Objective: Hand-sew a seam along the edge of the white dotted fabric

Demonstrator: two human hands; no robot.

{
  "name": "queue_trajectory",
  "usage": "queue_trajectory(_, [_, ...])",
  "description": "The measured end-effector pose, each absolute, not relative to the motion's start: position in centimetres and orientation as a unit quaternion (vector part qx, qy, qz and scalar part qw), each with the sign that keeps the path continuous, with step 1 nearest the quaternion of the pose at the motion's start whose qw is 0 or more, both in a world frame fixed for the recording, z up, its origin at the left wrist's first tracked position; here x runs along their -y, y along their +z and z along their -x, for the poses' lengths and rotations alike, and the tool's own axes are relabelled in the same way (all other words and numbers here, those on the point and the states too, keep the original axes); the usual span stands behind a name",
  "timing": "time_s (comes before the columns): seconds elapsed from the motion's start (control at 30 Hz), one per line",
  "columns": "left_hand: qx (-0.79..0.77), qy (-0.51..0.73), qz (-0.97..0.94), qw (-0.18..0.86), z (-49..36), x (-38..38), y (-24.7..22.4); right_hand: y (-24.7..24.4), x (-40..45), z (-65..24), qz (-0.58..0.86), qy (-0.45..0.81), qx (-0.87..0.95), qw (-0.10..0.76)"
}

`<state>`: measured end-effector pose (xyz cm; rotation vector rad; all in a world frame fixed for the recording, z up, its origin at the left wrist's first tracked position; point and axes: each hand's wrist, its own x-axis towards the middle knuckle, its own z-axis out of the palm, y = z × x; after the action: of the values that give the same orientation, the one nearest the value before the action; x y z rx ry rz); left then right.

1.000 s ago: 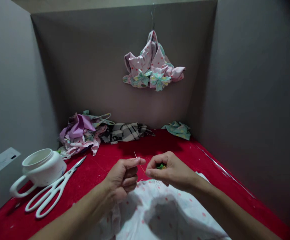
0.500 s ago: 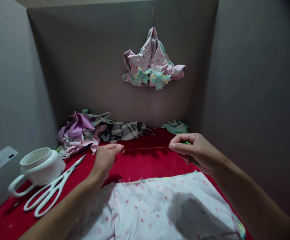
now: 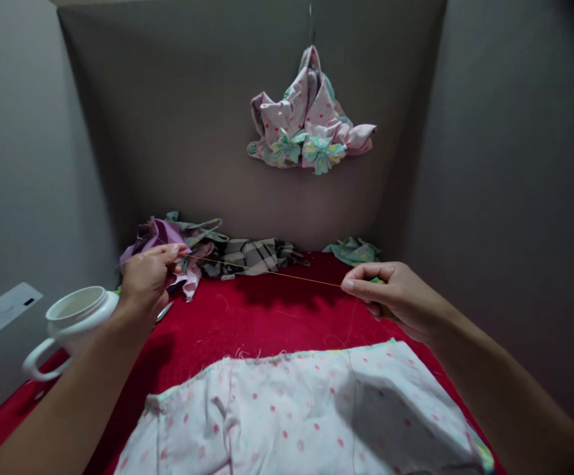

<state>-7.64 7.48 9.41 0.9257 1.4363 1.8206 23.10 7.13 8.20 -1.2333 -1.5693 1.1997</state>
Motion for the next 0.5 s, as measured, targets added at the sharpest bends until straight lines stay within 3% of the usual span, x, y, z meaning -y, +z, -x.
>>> queue_trajectory(0.13, [-0.525,0.688,-0.376,0.332,8.3,-7.1,10.0,7.8,-7.5,-23.0,0.514,0.456,0.64,0.344])
queue_trajectory(0.3, [-0.503,0.684,-0.393,0.355,8.6,-6.6,10.7,6.5,-8.5,-23.1,0.536,0.418,0.648,0.344])
queue_trajectory(0.5, [-0.496,0.703,-0.363,0.359,9.2,-6.4,11.2,7.4,-7.7,-23.1,0.558,0.288,0.641,0.442])
